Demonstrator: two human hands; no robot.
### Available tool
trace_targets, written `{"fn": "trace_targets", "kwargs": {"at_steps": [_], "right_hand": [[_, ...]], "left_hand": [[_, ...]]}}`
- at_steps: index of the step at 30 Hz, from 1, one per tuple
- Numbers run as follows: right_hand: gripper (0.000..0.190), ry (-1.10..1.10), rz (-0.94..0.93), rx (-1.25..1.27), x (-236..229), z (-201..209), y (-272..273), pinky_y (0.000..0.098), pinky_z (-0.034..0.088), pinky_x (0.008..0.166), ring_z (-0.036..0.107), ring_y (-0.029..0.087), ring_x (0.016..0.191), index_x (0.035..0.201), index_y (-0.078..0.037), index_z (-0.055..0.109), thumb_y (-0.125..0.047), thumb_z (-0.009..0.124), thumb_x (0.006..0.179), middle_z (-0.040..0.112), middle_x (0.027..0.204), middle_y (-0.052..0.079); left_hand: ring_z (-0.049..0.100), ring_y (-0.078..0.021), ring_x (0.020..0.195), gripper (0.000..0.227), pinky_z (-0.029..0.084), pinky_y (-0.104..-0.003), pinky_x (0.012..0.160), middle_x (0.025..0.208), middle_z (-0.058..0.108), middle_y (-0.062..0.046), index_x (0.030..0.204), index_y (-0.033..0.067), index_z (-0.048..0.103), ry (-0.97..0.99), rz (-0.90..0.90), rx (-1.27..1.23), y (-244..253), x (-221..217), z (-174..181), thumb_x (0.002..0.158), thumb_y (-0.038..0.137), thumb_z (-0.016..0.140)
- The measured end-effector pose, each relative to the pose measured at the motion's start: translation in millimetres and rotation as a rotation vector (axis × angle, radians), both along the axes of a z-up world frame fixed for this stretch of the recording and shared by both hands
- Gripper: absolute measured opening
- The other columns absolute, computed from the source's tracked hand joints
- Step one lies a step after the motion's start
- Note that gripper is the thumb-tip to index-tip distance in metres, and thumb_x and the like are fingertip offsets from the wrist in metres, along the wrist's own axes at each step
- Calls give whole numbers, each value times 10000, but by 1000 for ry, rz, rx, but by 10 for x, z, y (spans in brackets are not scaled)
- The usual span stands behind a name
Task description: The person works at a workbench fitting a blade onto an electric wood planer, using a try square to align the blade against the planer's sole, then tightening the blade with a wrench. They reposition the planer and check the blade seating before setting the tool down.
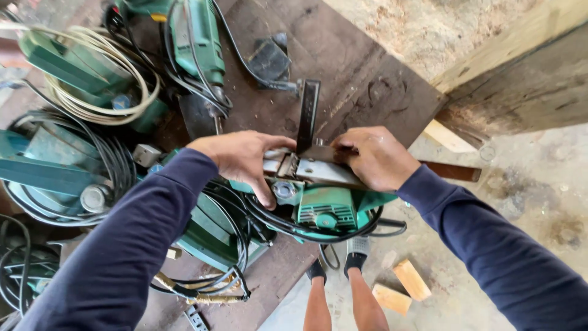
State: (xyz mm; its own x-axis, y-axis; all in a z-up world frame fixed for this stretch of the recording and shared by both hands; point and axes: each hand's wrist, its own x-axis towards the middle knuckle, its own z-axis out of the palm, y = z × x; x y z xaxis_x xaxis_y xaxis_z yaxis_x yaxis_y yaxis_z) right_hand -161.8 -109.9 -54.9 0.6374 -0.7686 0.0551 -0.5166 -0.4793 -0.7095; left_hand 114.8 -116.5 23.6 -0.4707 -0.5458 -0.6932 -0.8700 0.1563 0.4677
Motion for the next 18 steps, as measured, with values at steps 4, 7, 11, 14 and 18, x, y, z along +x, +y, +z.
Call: {"fn": "trace_targets", "kwargs": {"at_steps": [4, 7, 11, 14, 18], "right_hand": [[202, -1, 55, -125, 27, 25, -8, 417, 565, 787, 710, 353, 893, 1003, 11, 749, -118, 708, 853, 736, 961, 176], [215, 2, 84, -172, 19, 21, -22, 423, 560, 793, 703, 356, 895, 1006, 22, 751, -142, 708, 873, 735, 971, 177], [220, 17, 119, -230, 25, 37, -24, 432, 554, 790, 693, 361, 882, 1004, 28, 751, -155, 706, 889, 727, 955, 177], [216, 27, 115, -228, 35, 23, -26, 442, 548, 779, 684, 366, 862, 996, 22, 757, -162, 706, 895, 717, 920, 175], [218, 27, 89, -185, 47, 40, -21, 444, 544, 768, 681, 364, 851, 1003, 8, 766, -171, 709, 891, 712, 895, 168]], "left_hand": [[671, -224, 1194, 1236, 504, -316, 1022, 1334, 681, -91, 1510, 207, 466, 1, 21, 14, -13, 24, -48, 387, 382, 953], [679, -216, 1198, 1247, 501, -310, 1030, 1338, 684, -87, 1525, 202, 444, -30, 50, 48, -17, 15, -50, 412, 411, 965], [652, -221, 1223, 1276, 485, -309, 1044, 1356, 661, -101, 1537, 191, 429, -48, 19, 32, -31, 7, -62, 389, 382, 954], [640, -218, 1237, 1279, 476, -306, 1051, 1368, 650, -103, 1532, 180, 424, -67, 8, 42, -39, 0, -68, 410, 416, 989], [662, -213, 1222, 1272, 491, -309, 1040, 1348, 678, -103, 1538, 180, 421, -54, 13, 66, -41, 2, -84, 416, 416, 973]]}}
